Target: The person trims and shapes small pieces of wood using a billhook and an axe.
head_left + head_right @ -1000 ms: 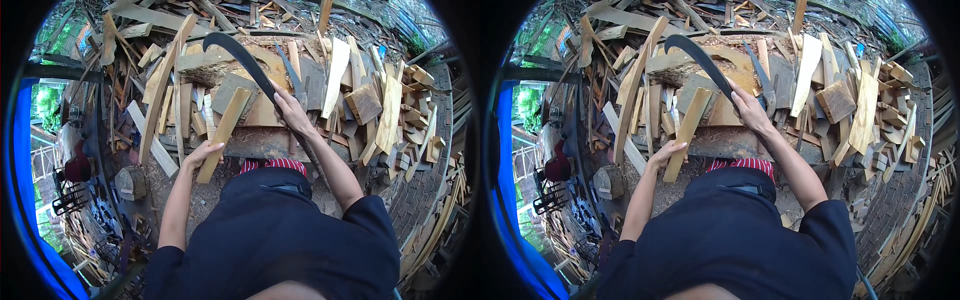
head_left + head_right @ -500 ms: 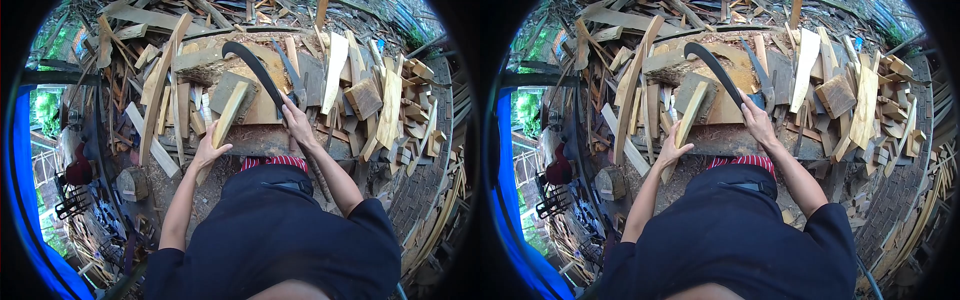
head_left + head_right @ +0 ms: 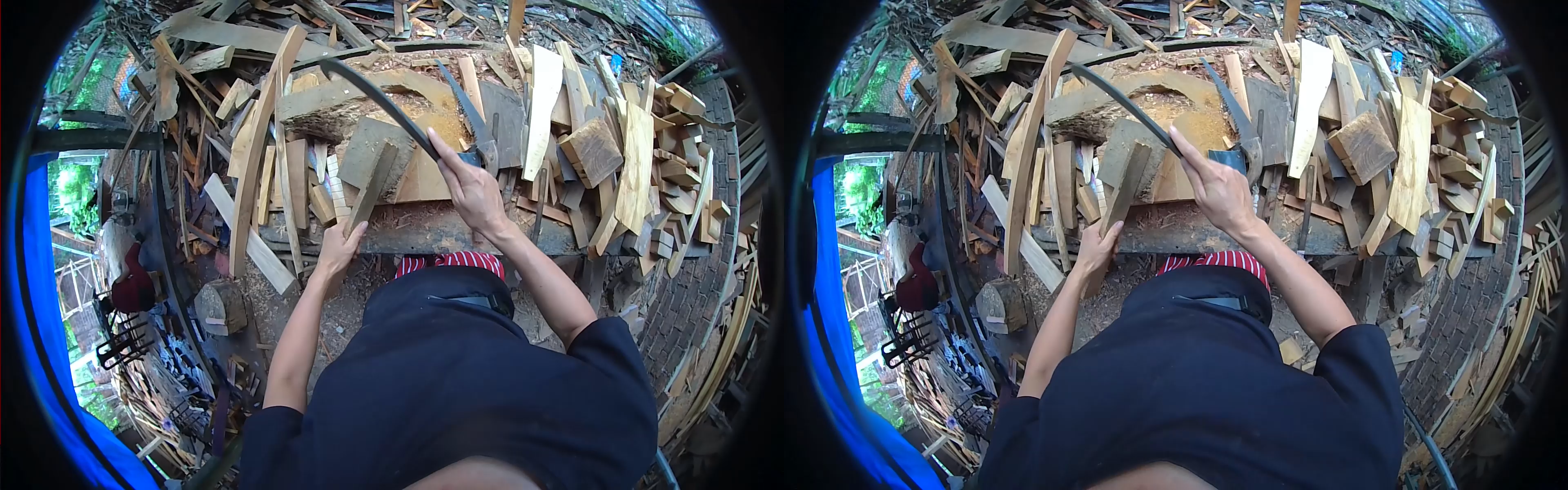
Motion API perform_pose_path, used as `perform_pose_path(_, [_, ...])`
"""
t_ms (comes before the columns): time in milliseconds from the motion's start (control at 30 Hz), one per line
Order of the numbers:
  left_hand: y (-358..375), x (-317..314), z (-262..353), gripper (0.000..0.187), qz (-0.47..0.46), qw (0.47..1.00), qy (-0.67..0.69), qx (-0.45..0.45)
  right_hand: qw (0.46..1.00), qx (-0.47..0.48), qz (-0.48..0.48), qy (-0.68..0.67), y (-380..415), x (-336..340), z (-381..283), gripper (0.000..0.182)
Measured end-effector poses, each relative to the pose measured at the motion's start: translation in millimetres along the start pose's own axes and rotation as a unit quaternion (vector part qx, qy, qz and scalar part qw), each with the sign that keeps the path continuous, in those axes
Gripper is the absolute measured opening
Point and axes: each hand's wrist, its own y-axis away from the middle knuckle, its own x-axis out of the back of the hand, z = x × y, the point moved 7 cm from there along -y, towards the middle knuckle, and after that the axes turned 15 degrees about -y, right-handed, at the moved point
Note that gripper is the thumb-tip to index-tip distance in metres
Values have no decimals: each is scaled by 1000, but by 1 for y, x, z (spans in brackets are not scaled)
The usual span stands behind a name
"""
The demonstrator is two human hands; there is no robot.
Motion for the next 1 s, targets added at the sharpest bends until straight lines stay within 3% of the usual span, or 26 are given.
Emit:
perform_pose_path(67, [-4, 6, 5, 34, 96, 987, -101, -82, 999, 36, 26, -28, -8, 13, -35, 51])
perform_pose_path(100, [-4, 6, 6, 34, 94, 987, -101, -80, 999, 33, 25, -28, -12, 14, -43, 51])
perform_pose_path(167, [-2, 7, 7, 34, 100, 988, -91, -70, 984, 138, 84, -82, -14, 25, -64, 52])
perform_pose_path(233, [1, 12, 17, 34, 107, 986, -106, -73, 986, 134, 76, -71, -11, 17, -52, 51])
perform_pose_path(267, [1, 14, 21, 34, 112, 983, -121, -78, 999, 15, -26, 27, -9, -3, -25, 51])
perform_pose_path(300, [0, 13, 20, 34, 115, 983, -118, -80, 979, -104, -126, 124, 0, -20, 5, 50])
perform_pose_path(367, [1, 13, 14, 33, 130, 980, -121, -92, 977, -75, -117, 164, 4, -26, 23, 49])
perform_pose_path(467, [-3, 10, 3, 33, 112, 981, -149, -56, 984, -126, -120, 50, -2, -28, 33, 48])
perform_pose_path(600, [3, 15, 16, 33, 138, 975, -146, -89, 995, -6, -9, -103, -17, 4, -20, 47])
perform_pose_path(633, [0, 12, 10, 32, 115, 981, -146, -63, 995, 10, 11, -99, -19, 13, -40, 50])
perform_pose_path(700, [1, 12, 12, 33, 109, 983, -137, -59, 977, 171, 94, -87, -19, 26, -72, 51])
perform_pose_path(733, [0, 13, 13, 33, 110, 983, -137, -61, 977, 173, 95, -86, -17, 25, -71, 51])
perform_pose_path(800, [-1, 11, 9, 33, 108, 984, -129, -58, 997, 75, 9, 21, -9, 6, -42, 52])
perform_pose_path(833, [-1, 10, 7, 33, 112, 984, -127, -61, 993, -20, -81, 83, -3, -15, -1, 50])
perform_pose_path(900, [0, 13, 5, 33, 128, 976, -153, -81, 977, -65, -118, 164, 4, -23, 21, 49])
perform_pose_path(933, [2, 14, 8, 34, 123, 979, -143, -73, 978, -58, -119, 163, 0, -26, 34, 49])
perform_pose_path(1000, [7, 13, 8, 34, 120, 980, -143, -67, 994, -13, -107, 27, -8, -30, 49, 48])
